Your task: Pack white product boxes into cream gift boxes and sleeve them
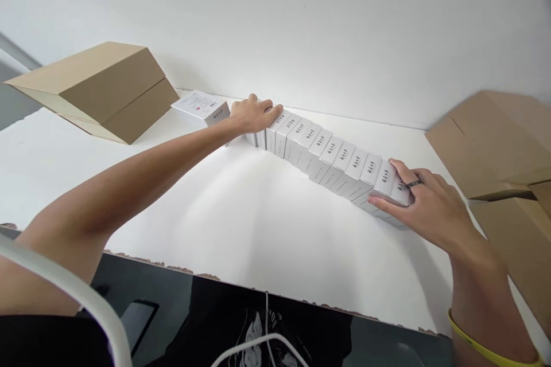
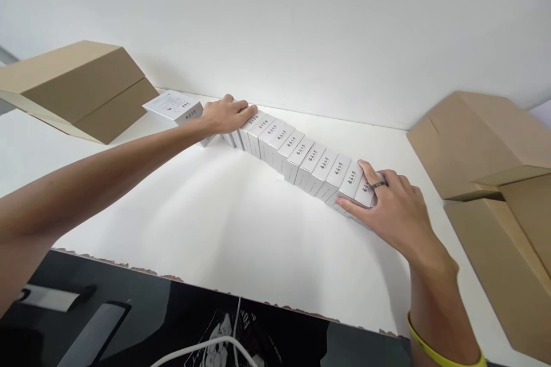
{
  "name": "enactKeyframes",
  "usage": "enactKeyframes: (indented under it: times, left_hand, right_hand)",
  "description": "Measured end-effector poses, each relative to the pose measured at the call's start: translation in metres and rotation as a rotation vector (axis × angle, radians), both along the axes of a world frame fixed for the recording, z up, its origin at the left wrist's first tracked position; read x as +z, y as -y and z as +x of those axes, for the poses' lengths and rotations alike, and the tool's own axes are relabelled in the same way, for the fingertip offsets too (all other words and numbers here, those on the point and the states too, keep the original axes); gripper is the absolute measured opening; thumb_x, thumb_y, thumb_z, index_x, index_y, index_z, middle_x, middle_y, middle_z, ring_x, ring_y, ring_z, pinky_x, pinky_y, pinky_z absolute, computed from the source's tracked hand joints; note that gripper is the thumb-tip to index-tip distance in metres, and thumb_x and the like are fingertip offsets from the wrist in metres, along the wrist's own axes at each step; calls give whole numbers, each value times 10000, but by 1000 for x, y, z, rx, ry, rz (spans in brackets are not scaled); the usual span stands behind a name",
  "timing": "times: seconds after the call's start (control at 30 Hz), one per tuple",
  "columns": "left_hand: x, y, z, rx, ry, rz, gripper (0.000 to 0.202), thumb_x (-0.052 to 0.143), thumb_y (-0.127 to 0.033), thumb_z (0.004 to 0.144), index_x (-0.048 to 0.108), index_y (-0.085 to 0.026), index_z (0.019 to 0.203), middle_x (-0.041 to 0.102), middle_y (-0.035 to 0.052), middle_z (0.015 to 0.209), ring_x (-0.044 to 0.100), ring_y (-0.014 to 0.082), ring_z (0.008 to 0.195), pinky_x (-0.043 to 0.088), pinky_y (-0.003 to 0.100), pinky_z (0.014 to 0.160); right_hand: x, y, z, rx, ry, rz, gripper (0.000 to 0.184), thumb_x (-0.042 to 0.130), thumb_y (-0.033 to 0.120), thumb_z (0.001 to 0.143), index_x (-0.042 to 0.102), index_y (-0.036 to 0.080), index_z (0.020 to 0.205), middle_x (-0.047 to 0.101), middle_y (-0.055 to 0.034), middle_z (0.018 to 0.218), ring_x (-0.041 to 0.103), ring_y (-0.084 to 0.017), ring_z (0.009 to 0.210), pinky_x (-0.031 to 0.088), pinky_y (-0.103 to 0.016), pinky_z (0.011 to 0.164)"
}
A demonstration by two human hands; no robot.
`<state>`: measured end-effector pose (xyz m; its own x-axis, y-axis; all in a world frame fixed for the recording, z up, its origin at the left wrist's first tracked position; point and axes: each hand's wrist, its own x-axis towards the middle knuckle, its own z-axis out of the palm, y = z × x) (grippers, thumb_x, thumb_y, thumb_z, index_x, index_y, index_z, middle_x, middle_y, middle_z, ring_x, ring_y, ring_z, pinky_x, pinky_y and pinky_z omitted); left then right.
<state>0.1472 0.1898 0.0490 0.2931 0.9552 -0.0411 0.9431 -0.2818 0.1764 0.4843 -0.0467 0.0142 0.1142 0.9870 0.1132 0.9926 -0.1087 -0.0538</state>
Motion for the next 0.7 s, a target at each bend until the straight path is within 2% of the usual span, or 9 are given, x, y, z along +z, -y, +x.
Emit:
enactKeyframes:
  times: [0.23, 0.33, 0.43, 0.5, 0.57, 0.63, 0.7]
  left_hand:
    - [-7, 20, -3, 39, 85, 87, 709, 203, -751, 972, 656, -323, 1311, 537, 134, 1266, 587, 402, 1138, 433, 658, 1032]
    - [-7, 36, -6, 82, 135, 138, 625, 257, -721, 989, 664, -317, 1237, 524, 119, 1264, 592, 375, 1157, 458, 627, 1034]
    - [-13, 63, -17, 116, 165, 175, 561, 257, -662, 1016, 641, -297, 1204, 515, 121, 1302, 582, 365, 1199, 515, 578, 976]
    - [-24, 88, -31, 125, 224, 219, 516, 242, -613, 1037, 604, -299, 1227, 479, 127, 1397, 546, 373, 1288, 545, 549, 945]
    - [-40, 116, -52, 97, 301, 259, 427, 277, -564, 1047, 521, -334, 1310, 372, 113, 1532, 462, 359, 1419, 558, 534, 983]
    - [-56, 141, -74, -10, 326, 251, 403, 393, -503, 1023, 369, -395, 1410, 231, 85, 1612, 339, 327, 1525, 528, 530, 1106]
    - [-66, 159, -94, -148, 322, 251, 535, 502, -446, 976, 243, -488, 1442, 146, 24, 1646, 277, 322, 1561, 436, 563, 1226]
  right_hand:
    - [0, 17, -3, 16, -5, 41, 935, 416, 899, 847, 448, 265, 1533, 613, -169, 1143, 580, -420, 1080, 479, -571, 918]
    - [-2, 30, -6, 55, 96, 133, 896, 388, 844, 898, 434, 228, 1547, 599, -204, 1190, 578, -442, 1115, 474, -590, 928]
    - [-14, 52, -8, 93, 249, 251, 831, 485, 755, 925, 408, 229, 1563, 604, -211, 1237, 597, -431, 1084, 478, -573, 899]
    - [-28, 72, -10, 102, 343, 333, 889, 587, 727, 891, 334, 253, 1598, 588, -223, 1305, 585, -451, 1103, 474, -592, 905]
    - [-44, 94, -13, 147, 371, 389, 1011, 666, 704, 851, 185, 292, 1639, 496, -244, 1436, 537, -486, 1199, 470, -625, 941]
    - [-59, 115, -13, 231, 362, 390, 1078, 692, 691, 838, 57, 354, 1642, 373, -241, 1533, 468, -499, 1304, 458, -660, 982]
    - [-69, 131, -10, 306, 338, 330, 1053, 661, 700, 853, 32, 386, 1636, 291, -231, 1580, 410, -503, 1375, 435, -699, 1014]
